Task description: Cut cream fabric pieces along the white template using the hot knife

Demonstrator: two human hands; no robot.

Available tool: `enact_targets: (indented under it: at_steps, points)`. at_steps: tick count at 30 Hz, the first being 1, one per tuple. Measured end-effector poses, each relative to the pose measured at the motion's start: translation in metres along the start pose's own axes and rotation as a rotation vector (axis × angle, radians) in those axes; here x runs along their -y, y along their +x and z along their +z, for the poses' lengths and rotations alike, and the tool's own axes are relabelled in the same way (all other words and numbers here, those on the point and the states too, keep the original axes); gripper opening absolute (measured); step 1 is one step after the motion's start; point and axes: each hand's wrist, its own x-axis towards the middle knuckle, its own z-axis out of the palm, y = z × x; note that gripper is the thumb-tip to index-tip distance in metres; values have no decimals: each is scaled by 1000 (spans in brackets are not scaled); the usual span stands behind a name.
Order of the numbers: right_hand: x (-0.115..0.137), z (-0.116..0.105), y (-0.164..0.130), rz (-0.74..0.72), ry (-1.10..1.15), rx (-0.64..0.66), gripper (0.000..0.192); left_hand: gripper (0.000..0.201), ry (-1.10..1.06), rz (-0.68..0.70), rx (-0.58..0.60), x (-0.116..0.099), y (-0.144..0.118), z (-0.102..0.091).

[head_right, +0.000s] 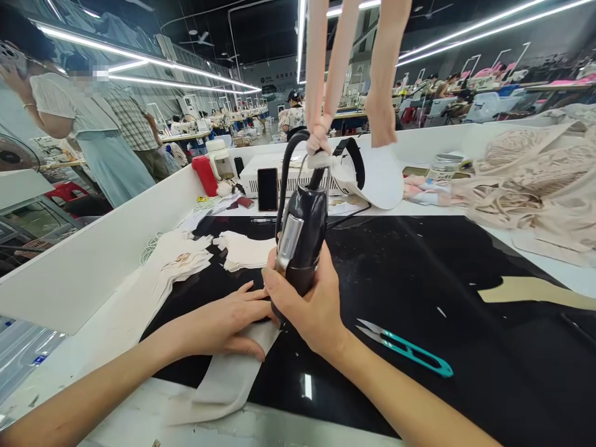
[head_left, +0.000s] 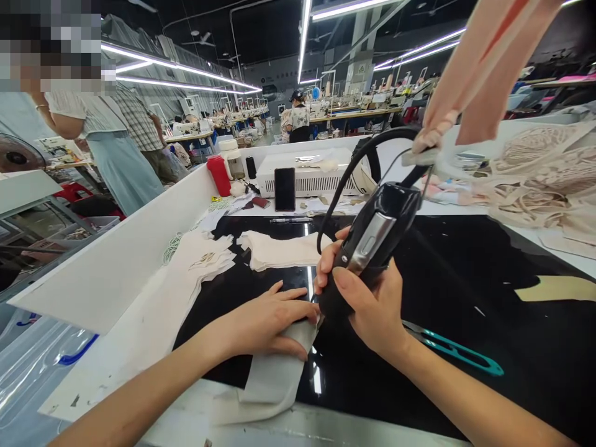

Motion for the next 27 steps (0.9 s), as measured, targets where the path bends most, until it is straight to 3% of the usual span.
enact_targets:
  at_steps: [6, 12, 20, 27]
  points:
    - [4, 5, 0, -28, 17, -8, 38, 34, 19, 26, -21, 2, 0, 2]
    - [8, 9, -7, -16, 41, 29, 42, 44, 27, 27, -21, 2, 2, 3]
    - [8, 10, -11, 44, 33, 28, 48, 38, 24, 77, -50, 6, 2, 4]
    - [9, 14, -19, 28, 64, 57, 52, 59, 18, 78, -25, 7, 4, 3]
